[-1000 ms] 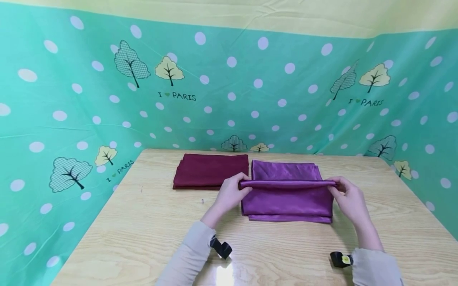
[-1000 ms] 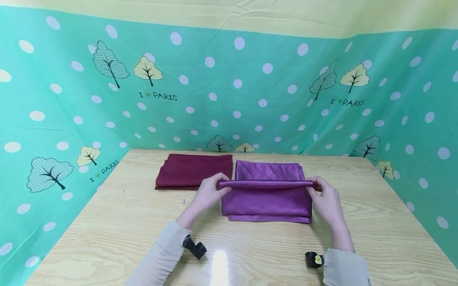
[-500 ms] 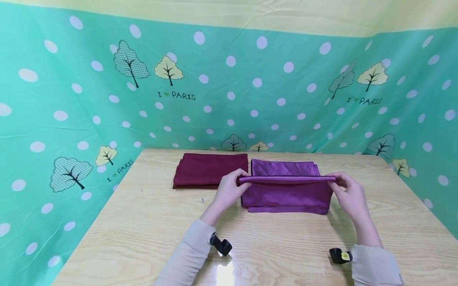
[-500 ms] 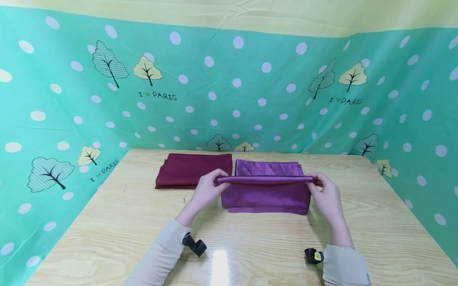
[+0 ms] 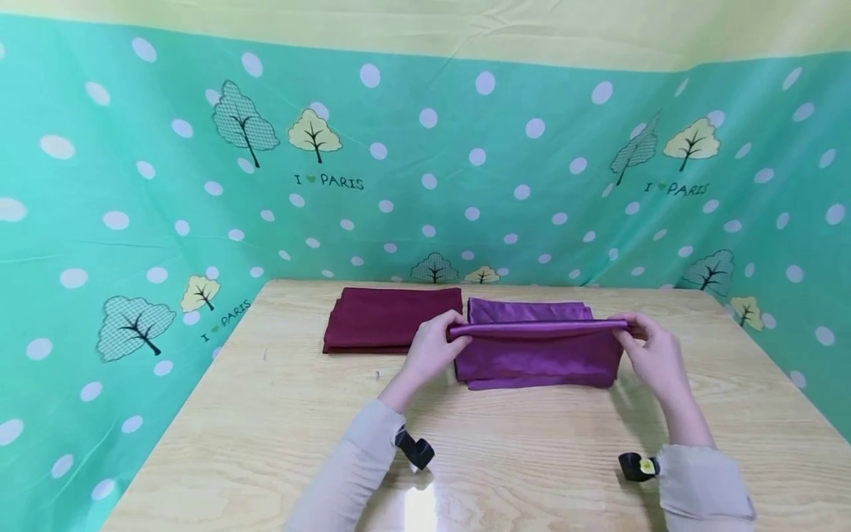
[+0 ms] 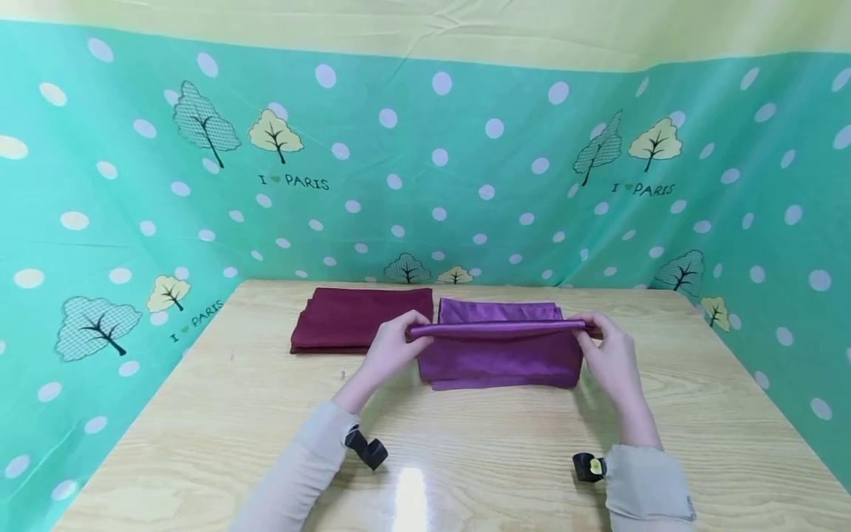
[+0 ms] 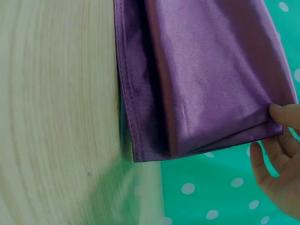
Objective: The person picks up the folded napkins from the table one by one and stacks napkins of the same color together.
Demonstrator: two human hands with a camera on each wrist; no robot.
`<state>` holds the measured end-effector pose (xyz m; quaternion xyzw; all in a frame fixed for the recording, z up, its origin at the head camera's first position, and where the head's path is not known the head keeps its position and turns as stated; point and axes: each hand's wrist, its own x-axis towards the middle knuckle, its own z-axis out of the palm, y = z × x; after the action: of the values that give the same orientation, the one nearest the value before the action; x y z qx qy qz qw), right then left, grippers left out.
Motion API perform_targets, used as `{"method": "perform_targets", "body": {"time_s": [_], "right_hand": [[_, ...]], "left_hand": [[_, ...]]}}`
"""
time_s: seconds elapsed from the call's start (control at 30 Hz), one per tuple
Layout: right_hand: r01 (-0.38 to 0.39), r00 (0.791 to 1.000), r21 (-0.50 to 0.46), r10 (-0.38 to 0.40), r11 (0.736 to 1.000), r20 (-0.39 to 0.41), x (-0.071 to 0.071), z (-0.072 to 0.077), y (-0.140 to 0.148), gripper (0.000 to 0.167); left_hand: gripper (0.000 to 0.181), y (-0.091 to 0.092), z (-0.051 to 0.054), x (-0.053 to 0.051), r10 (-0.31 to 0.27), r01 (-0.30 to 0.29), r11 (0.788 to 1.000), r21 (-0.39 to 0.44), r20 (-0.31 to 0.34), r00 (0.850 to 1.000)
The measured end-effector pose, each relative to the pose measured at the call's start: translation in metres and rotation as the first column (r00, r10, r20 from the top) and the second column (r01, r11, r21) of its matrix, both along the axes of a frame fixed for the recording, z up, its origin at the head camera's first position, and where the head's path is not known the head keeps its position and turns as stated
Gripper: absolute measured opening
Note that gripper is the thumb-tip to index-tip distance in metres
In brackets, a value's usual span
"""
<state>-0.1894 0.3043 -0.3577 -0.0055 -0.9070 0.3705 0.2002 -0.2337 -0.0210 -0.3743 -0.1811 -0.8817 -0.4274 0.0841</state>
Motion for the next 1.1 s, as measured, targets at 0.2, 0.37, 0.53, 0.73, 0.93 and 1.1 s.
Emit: {"method": "perform_targets", "body": {"time_s": [0.2,0.37,0.53,0.73,0.93,1.1], "right_hand": [[-0.012,1.0,0.039,0.012,0.999,0.009,-0.005,-0.001,0.002,0.02],[-0.019,1.0,0.063,0.018,0.998,0.012,-0.008,0.0,0.004,0.022],[-0.031,0.999,0.093,0.032,0.995,-0.008,-0.011,0.006,0.006,0.02],[-0.067,0.997,0.115,0.07,0.991,-0.028,-0.014,0.013,0.007,0.02],[-0.073,0.997,0.146,0.077,0.987,-0.021,-0.017,0.017,0.01,0.02],[-0.095,0.995,0.145,0.095,0.985,0.005,-0.02,0.02,0.013,0.022]], "left_hand": [[0.013,-0.001,0.003,-0.004,0.001,0.0,0.999,-0.053,0.018,1.0],[0.013,-0.002,0.007,-0.01,-0.018,0.02,0.994,-0.105,0.022,1.0],[0.016,-0.001,0.014,-0.016,-0.038,0.039,0.985,-0.171,0.014,0.999],[0.018,-0.001,0.019,-0.021,-0.044,0.044,0.976,-0.215,0.007,0.999],[0.018,0.0,0.023,-0.025,-0.063,0.061,0.966,-0.252,0.001,0.998],[0.017,0.002,0.028,-0.027,-0.079,0.078,0.961,-0.264,0.008,0.997]]}}
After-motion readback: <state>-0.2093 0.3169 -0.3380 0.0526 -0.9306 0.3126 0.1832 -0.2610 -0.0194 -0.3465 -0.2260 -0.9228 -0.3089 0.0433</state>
